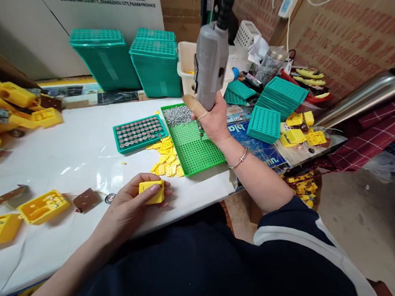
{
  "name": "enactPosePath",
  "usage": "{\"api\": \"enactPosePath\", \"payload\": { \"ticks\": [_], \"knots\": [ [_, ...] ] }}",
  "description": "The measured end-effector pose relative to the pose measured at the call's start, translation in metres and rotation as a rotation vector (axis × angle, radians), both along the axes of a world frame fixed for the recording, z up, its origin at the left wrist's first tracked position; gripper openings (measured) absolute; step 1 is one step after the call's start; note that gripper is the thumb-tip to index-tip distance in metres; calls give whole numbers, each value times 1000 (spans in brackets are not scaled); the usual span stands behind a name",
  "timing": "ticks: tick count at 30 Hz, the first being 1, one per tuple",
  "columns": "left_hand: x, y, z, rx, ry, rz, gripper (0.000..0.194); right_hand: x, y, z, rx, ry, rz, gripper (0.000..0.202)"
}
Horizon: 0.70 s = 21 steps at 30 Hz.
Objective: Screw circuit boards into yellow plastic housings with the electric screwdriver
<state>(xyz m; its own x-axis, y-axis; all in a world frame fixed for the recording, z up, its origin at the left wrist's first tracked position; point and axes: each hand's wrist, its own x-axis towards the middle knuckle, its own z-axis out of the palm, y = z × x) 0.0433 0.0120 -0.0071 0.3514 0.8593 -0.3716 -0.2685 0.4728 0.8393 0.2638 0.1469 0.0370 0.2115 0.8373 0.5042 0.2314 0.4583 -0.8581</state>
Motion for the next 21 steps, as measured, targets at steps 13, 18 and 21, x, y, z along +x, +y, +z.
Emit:
{"api": "enactPosePath", "payload": {
  "ticks": [13,18,21],
  "knots": [
    [5,2,1,-48,-148,88,23,-64,-70,39,18,320,405,40],
    [4,2,1,-31,-164,76,21,-88,-90,29,-145,309,475,56],
    [4,2,0,-12,-183,62,19,-88,-87,19,-152,201,454,57]
  ]
}}
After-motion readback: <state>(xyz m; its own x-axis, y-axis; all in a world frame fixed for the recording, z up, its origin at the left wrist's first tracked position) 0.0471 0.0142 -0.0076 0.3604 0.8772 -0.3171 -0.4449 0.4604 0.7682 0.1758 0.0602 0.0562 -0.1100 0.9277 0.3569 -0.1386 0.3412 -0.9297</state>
